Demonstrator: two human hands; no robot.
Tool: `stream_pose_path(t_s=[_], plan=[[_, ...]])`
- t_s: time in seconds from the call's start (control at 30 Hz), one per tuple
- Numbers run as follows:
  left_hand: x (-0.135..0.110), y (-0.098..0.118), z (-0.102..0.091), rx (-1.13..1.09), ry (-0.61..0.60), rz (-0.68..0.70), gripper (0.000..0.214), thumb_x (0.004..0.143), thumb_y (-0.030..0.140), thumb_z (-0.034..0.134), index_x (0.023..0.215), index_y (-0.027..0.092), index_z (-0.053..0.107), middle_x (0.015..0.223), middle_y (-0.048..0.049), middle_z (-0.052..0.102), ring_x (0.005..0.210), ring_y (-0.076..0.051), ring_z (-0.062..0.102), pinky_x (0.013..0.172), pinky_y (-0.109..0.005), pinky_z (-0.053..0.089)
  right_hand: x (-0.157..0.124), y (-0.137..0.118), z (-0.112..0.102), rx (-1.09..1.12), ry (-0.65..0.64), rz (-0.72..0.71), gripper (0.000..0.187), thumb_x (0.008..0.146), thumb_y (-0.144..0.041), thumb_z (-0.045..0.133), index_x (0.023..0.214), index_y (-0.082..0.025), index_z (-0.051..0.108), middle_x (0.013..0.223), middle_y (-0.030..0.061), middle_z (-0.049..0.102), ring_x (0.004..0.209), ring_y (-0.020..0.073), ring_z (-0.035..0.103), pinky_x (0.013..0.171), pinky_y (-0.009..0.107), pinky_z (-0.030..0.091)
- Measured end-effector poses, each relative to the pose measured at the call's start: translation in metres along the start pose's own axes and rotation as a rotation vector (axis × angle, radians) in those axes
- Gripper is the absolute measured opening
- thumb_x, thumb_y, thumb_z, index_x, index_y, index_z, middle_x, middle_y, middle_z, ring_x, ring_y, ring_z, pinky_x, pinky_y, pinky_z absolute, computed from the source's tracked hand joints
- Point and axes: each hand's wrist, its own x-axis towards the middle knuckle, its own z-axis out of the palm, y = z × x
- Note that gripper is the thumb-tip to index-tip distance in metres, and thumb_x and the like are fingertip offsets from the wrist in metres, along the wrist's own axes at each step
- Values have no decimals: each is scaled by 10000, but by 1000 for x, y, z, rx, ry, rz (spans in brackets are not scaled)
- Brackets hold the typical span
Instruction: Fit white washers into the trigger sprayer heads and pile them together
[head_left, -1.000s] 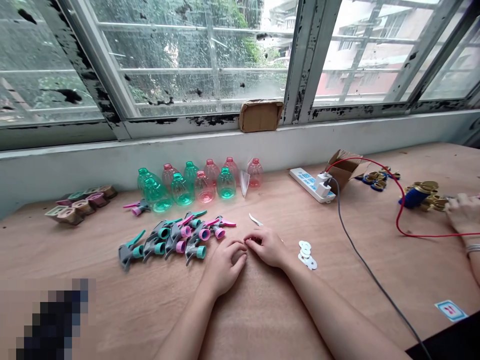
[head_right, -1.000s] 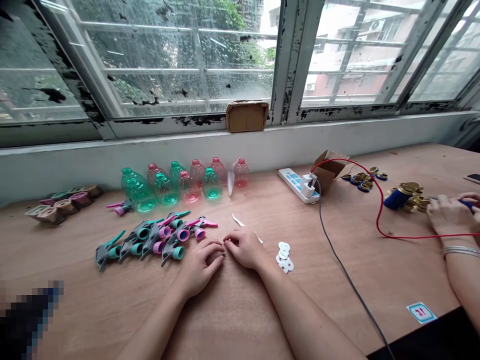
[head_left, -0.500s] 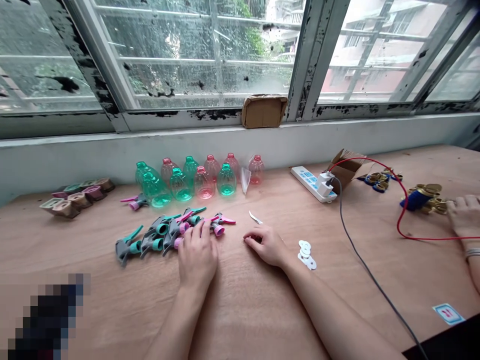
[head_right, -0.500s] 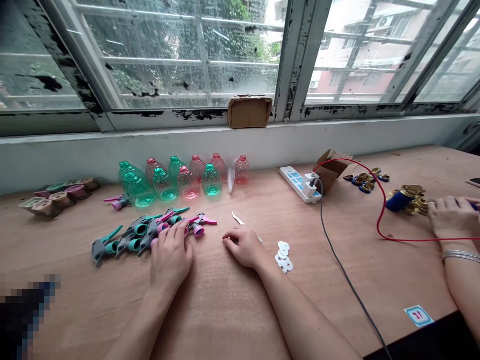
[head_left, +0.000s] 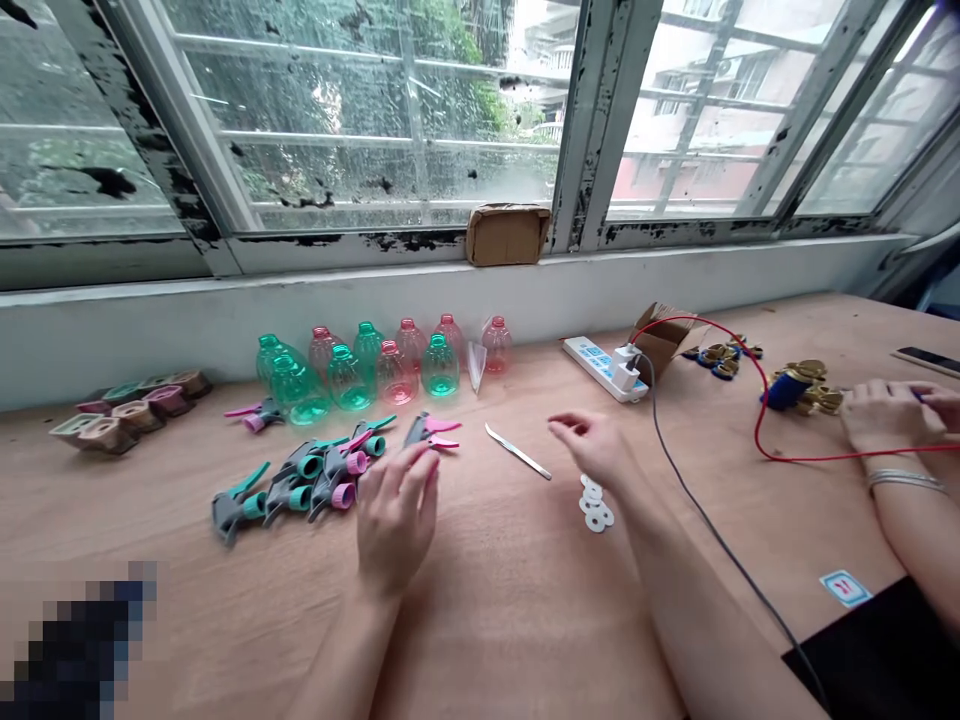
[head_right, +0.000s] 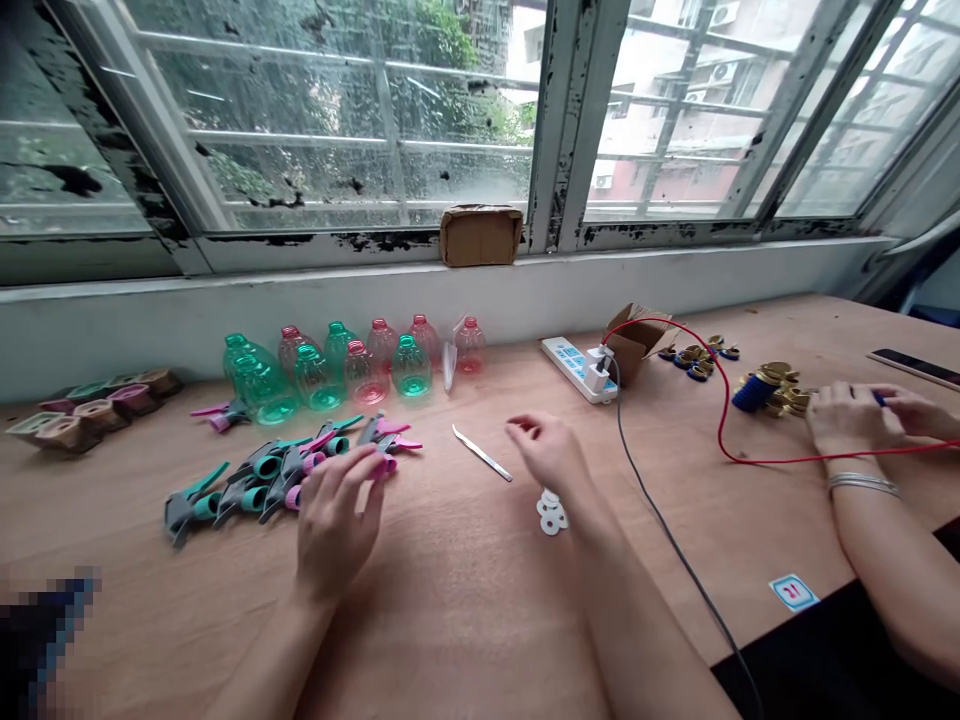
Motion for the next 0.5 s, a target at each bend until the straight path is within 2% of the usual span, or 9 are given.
stream_pose_path(t_s=[0.07,0.17,0.27,0.4,0.5], plan=[[-3,10,4,-129,-97,92,287,902,189,541,1178,268,560,1182,-60,654,1092,-238,576,967,-389,416,-2,15,-33,-153,16,72,266,798,-407,598,863,-197,747,733,44,704,625,168,602,560,255,426],[-8,19,12,-266,-271,136,280,917,231,523,1195,257,552,1153,-66,663,1046,-224,605,920,-363,457,-14,36,-56,-304,-162,126,229,790,-371,599,836,-204,749,739,47,710,649,179,620,567,261,423],[-14,20,19,-380,-379,57,287,934,279,485,1210,221,537,1085,-84,676,977,-211,639,839,-329,509,-28,47,-51,-347,-263,103,206,775,-341,618,857,-198,743,804,57,717,699,182,633,609,262,441],[-18,16,18,-446,-500,-107,332,928,328,485,1237,219,536,1052,-74,694,924,-206,666,793,-315,536,-41,48,-42,-306,-284,51,225,802,-361,595,893,-213,739,839,45,706,731,172,625,642,258,451],[-19,15,17,-446,-542,-164,340,894,323,540,1222,241,563,1034,-55,697,900,-207,663,817,-329,524,-45,48,-41,-260,-297,62,232,777,-337,613,926,-209,738,858,43,693,728,163,610,646,252,454]])
